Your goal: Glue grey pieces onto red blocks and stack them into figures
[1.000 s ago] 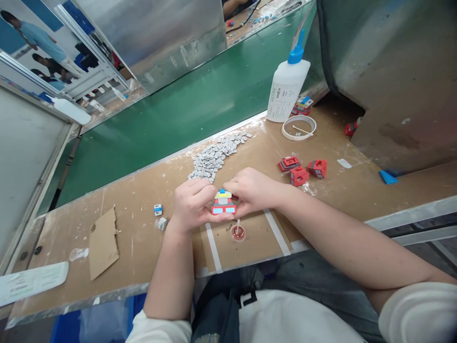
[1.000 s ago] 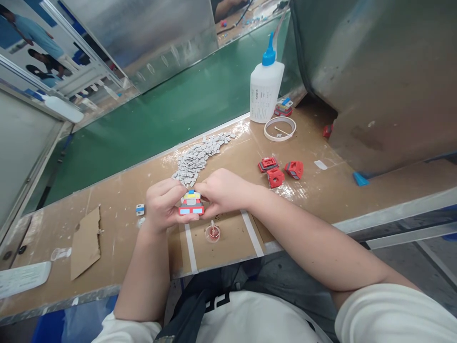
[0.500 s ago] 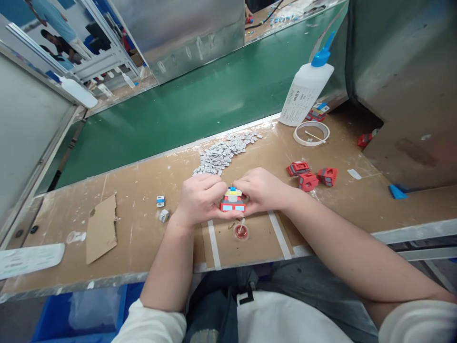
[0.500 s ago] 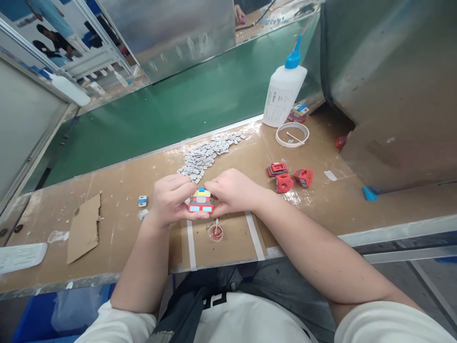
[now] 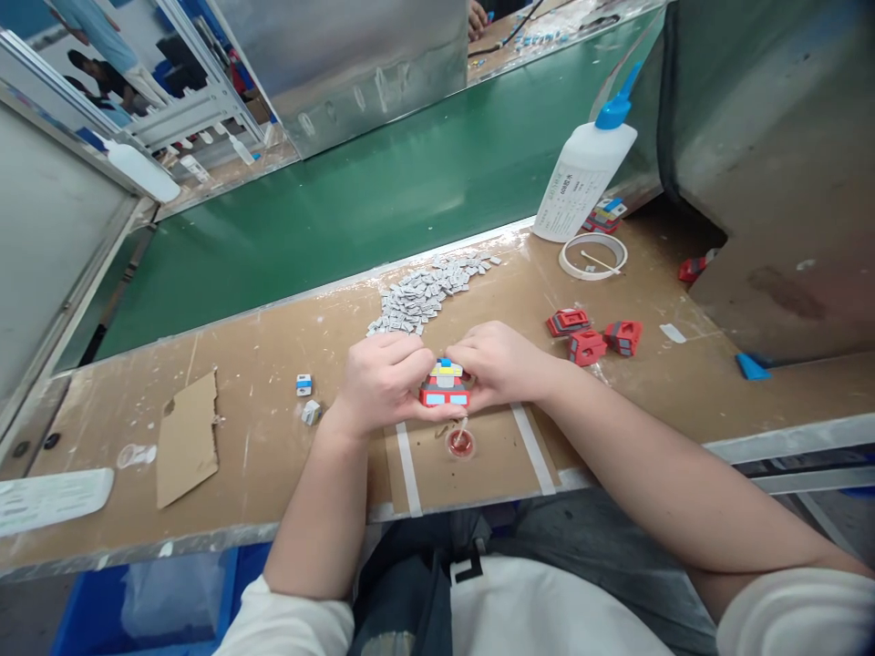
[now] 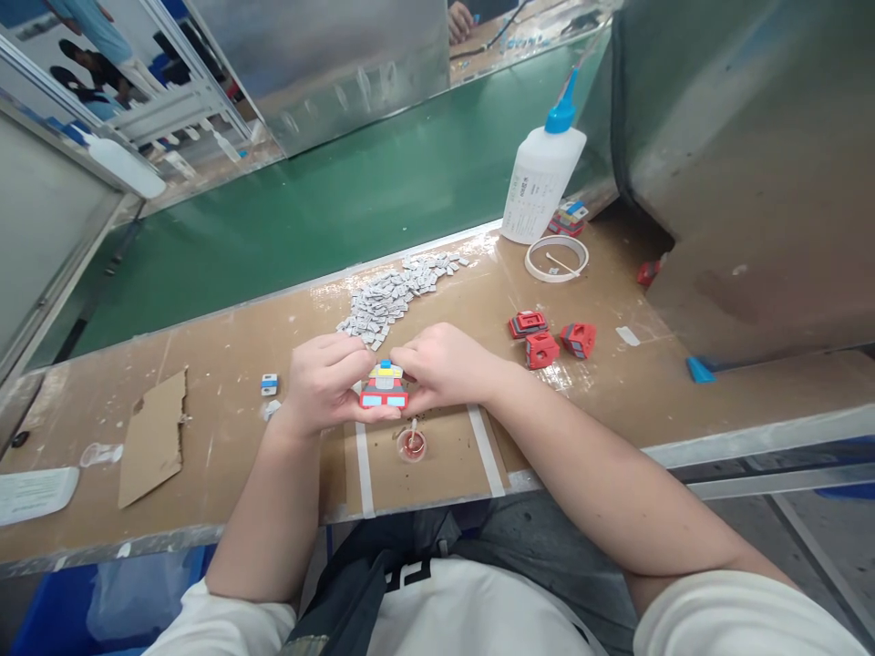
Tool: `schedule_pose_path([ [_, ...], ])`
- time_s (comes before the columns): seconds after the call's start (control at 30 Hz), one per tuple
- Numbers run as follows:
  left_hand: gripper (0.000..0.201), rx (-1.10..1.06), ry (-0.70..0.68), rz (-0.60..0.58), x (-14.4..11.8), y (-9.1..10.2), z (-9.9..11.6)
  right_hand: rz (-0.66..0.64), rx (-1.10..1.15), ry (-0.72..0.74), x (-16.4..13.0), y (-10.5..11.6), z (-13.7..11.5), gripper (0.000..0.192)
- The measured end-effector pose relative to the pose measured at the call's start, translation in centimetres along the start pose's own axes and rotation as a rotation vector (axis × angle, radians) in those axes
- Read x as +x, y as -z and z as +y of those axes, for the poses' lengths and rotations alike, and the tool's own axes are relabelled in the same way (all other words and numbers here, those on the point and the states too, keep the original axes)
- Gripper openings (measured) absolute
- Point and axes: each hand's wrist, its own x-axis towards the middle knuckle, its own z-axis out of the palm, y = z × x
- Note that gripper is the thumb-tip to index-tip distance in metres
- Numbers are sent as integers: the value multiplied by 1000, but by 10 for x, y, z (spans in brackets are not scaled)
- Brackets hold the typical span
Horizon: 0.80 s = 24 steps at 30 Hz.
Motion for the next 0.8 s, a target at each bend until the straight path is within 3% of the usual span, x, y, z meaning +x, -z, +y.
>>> schedule_pose_path([
  [0.53,63,48,-45,39,2,1,-1,-12,-12,-20,2,0,0,45],
  [0.8,63,6,8,43,-5,-9,-8,2,48,-97,3,2,1,42],
])
